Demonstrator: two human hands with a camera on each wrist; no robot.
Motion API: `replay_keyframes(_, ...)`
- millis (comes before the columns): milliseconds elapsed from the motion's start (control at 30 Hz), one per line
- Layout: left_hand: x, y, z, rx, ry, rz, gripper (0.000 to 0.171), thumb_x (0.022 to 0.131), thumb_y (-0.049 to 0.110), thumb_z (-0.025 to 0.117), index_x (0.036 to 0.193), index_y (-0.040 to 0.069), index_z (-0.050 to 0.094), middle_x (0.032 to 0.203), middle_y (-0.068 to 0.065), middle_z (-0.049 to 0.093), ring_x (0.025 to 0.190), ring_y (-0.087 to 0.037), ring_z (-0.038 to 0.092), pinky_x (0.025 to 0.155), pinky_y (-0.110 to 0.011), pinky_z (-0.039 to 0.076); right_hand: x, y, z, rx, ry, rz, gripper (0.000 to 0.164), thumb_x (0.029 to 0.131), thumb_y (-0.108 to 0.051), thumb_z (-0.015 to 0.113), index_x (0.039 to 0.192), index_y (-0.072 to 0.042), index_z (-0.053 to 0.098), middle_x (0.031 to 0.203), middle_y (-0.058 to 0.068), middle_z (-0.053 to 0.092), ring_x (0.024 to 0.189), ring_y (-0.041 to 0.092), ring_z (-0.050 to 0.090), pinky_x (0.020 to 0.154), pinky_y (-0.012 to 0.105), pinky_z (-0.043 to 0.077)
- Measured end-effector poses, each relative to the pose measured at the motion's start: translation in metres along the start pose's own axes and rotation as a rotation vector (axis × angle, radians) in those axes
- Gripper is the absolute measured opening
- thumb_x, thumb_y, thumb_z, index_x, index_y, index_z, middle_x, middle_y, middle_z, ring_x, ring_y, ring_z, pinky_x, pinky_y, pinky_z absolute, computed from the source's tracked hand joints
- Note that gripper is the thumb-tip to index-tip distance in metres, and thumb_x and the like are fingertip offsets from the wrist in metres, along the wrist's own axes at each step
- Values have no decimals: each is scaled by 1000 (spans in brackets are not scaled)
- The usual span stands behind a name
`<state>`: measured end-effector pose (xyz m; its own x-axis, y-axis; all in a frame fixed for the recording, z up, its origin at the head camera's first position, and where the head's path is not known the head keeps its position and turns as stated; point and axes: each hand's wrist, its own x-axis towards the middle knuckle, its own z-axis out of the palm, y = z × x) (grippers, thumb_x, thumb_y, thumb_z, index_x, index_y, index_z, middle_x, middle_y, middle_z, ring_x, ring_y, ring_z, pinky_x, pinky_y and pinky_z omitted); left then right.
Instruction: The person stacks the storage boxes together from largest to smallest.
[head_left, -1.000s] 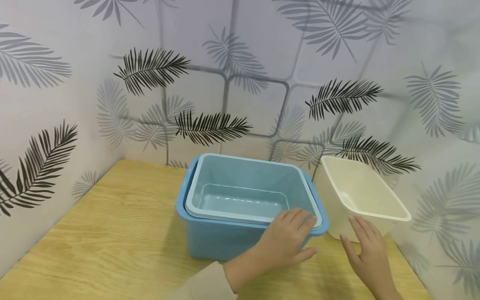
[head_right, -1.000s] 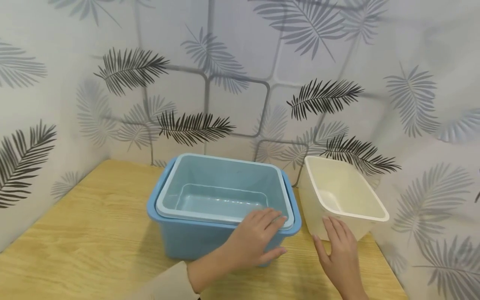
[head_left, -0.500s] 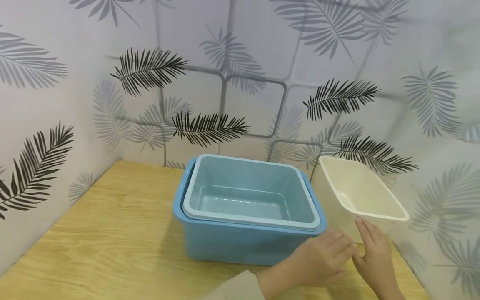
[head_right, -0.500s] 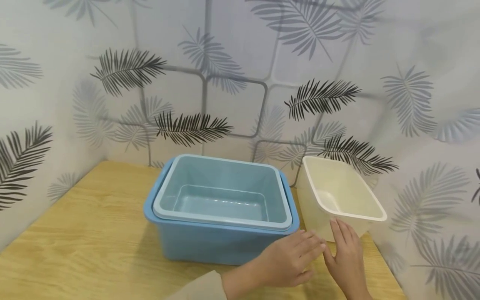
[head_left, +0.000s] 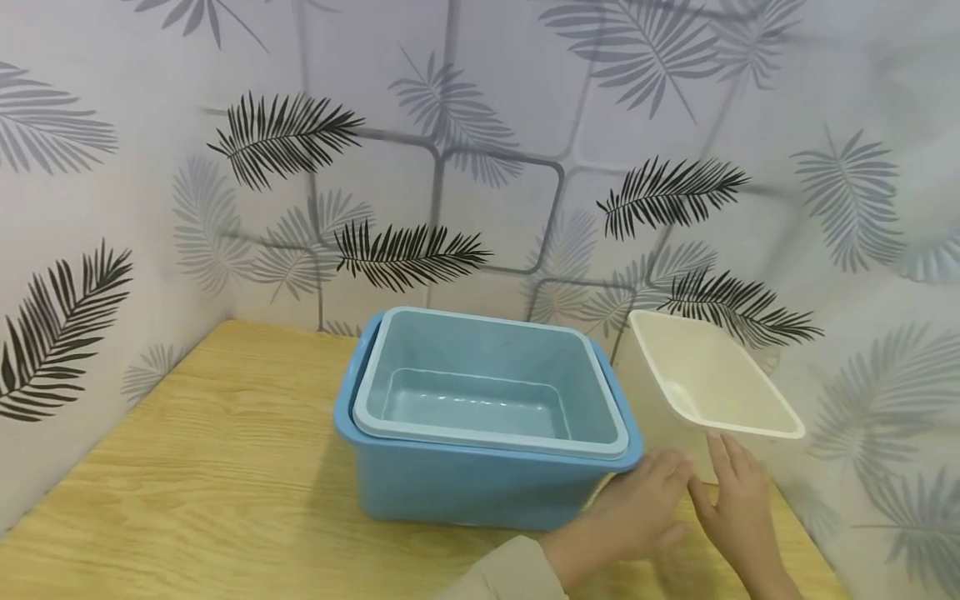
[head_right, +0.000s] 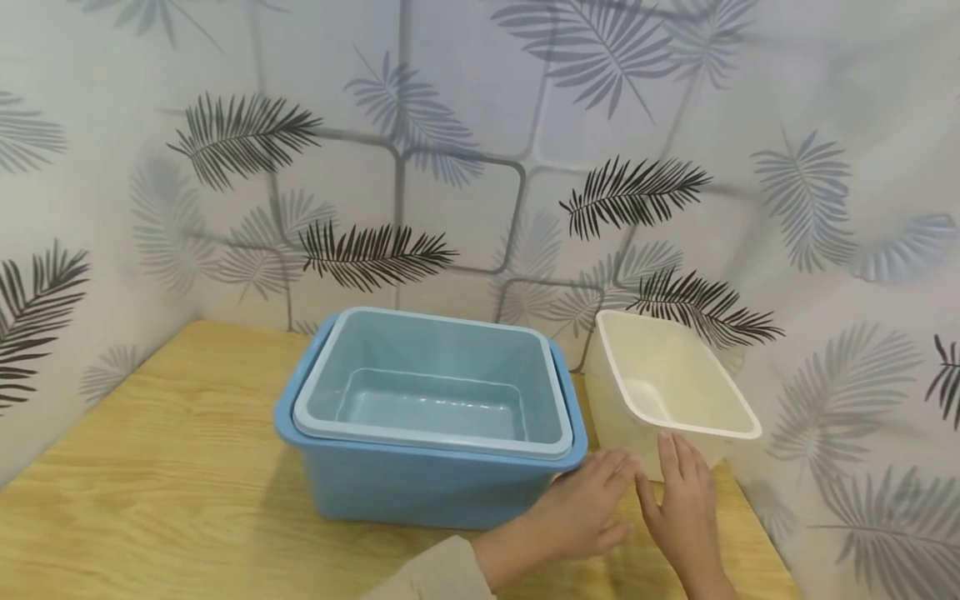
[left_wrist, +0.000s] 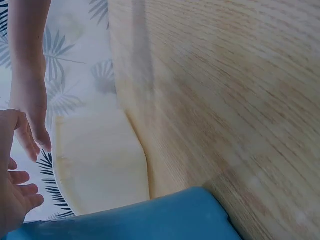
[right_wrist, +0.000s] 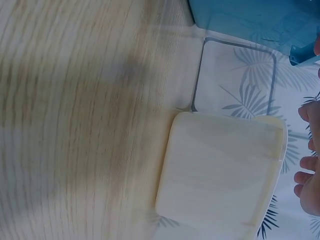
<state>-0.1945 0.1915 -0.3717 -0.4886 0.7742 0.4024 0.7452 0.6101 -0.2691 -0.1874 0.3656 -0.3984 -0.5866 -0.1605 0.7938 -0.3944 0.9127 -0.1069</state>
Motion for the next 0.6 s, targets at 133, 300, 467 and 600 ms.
replay_keyframes(133,4,-1,6,-56,17,-27,56,87,50,52,131,17,41,134,5,41,124,-9,39,110,-18,26,2,2,3,-22,-13,1,53,80,-11,61,123,15,46,120,39,46,107,56,43,85,67,34)
replay_keyframes(300,13,0,12,-153,56,-35,53,89,42,54,131,14,41,133,4,44,126,-11,40,111,-19,25,10,6,8,-81,-26,-18,58,68,1,70,120,15,47,118,41,47,106,58,43,85,69,36)
replay_keyframes(467,16,1,16,-160,-10,-90,60,89,42,53,138,11,36,140,2,41,134,-12,35,114,-22,21,18,8,14,-126,-62,-29,67,57,9,75,118,16,48,117,42,47,105,61,43,85,70,35)
replay_keyframes(600,18,2,19,-177,-64,-132,63,88,42,54,140,12,35,143,3,39,136,-12,33,115,-22,19,22,9,14,-138,-106,-5,67,60,6,77,119,17,48,119,42,47,106,61,42,84,70,35)
